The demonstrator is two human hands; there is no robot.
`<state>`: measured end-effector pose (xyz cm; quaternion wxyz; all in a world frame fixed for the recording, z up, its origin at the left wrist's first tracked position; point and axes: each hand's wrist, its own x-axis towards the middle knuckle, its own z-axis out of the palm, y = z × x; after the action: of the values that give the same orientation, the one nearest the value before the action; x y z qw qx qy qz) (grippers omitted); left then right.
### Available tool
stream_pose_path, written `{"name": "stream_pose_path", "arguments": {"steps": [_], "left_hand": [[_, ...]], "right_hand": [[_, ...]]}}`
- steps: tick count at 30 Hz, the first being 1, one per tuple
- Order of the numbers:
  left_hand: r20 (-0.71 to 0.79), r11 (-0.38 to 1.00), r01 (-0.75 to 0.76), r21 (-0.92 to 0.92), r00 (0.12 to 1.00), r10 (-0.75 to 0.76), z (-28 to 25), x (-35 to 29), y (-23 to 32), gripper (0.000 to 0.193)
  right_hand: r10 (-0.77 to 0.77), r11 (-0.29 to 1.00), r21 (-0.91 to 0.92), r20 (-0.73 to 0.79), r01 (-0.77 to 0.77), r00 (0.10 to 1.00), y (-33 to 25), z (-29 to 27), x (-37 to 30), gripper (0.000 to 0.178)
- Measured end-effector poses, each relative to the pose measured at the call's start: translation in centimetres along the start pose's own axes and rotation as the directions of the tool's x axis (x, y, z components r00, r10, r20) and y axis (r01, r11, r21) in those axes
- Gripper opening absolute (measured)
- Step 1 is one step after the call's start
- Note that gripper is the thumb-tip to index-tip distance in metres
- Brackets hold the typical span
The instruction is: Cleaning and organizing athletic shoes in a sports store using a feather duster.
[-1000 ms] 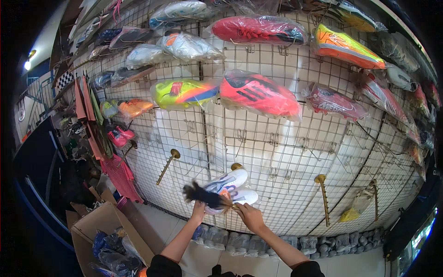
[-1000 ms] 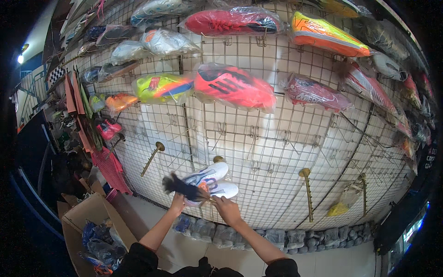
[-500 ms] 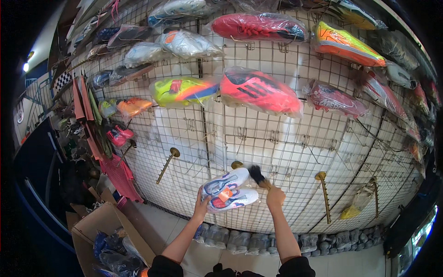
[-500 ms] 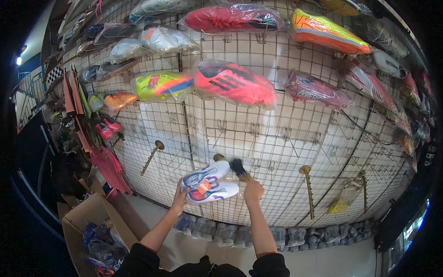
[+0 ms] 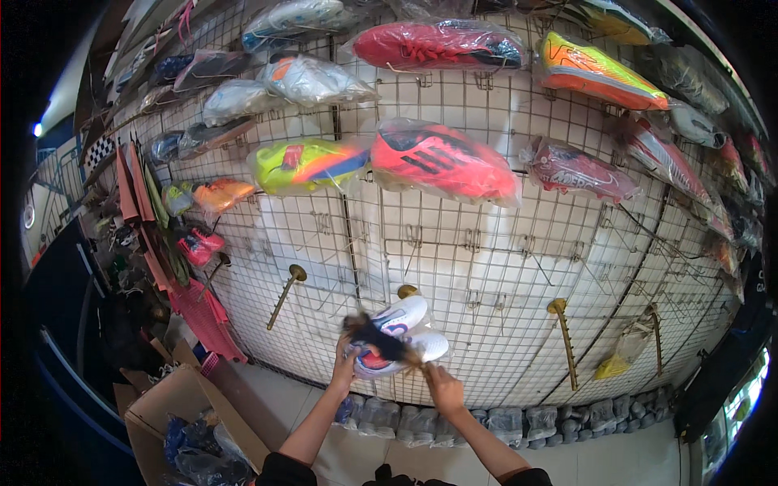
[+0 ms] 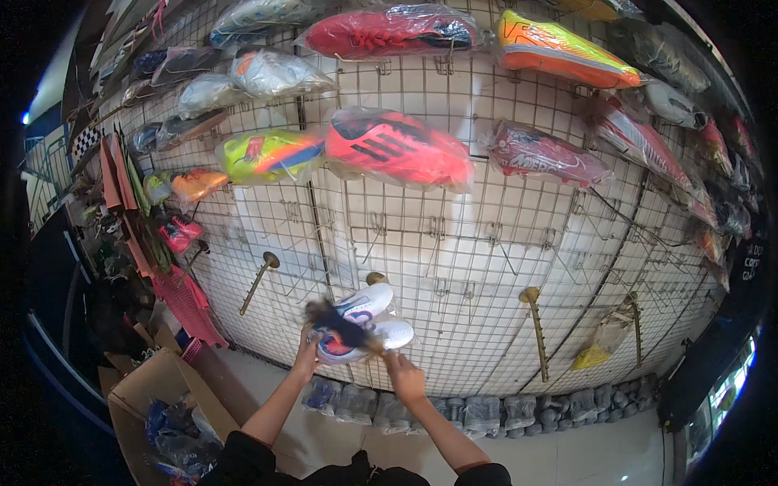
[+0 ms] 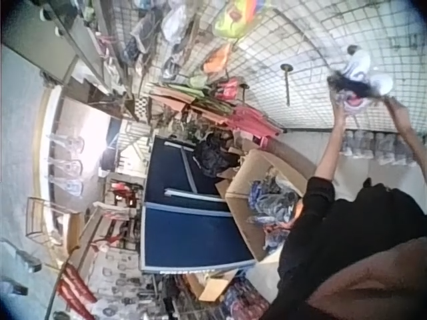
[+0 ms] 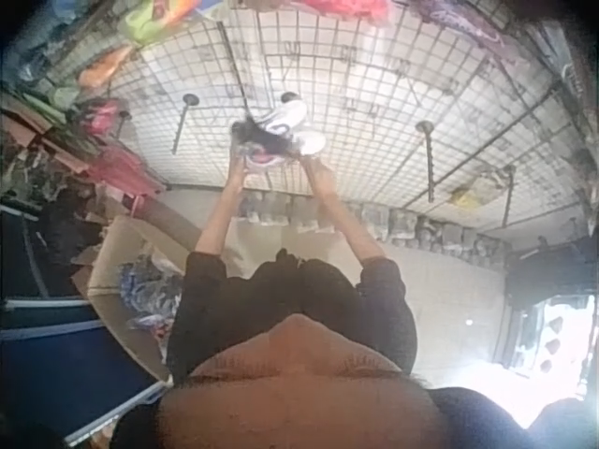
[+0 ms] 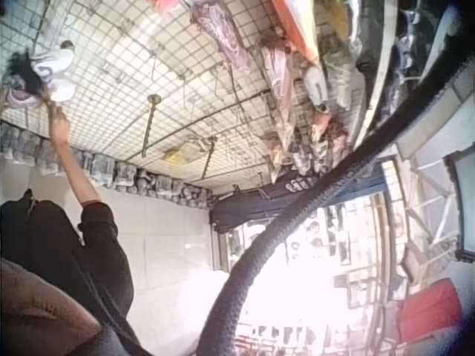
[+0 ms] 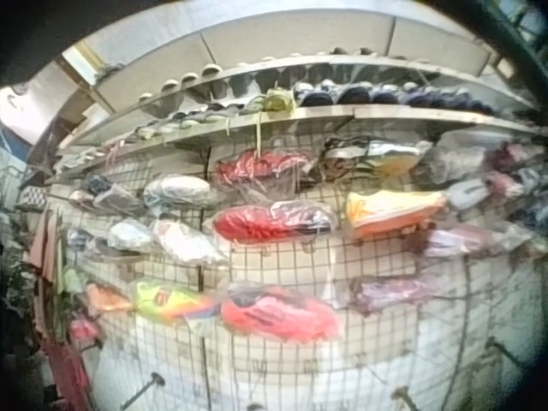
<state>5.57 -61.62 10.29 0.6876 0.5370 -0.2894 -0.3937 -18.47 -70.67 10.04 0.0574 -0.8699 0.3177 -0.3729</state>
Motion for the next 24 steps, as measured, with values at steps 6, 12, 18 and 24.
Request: {"name": "stream_pose_path", "arguments": {"steps": [6,12,18,24], "left_hand": [[-0.074,0.990,0.136,0.046,0.988,-0.133,2.3,-1.3,2.8,0.073],[-0.079,0.971,-0.160,0.176,0.981,0.176,-1.5,2.2,-1.0,0.071],[0.011,0.995,-0.059,0.083,0.998,0.059,1.7,1.3,2.8,0.068],[-0.176,0.963,0.264,0.047,0.952,-0.252,1.6,1.5,2.4,0.067]], "right_hand": [[0.517,0.855,0.068,-0.023,-0.515,0.856,5.9,0.1,-0.6,0.022],[0.209,0.946,0.265,-0.053,-0.188,0.977,1.1,0.8,-4.5,0.021],[0.105,0.967,0.226,0.060,-0.116,0.993,2.5,1.4,-8.2,0.023],[0.473,0.863,0.283,-0.168,-0.418,0.865,1.5,2.2,-5.7,0.018]]}}
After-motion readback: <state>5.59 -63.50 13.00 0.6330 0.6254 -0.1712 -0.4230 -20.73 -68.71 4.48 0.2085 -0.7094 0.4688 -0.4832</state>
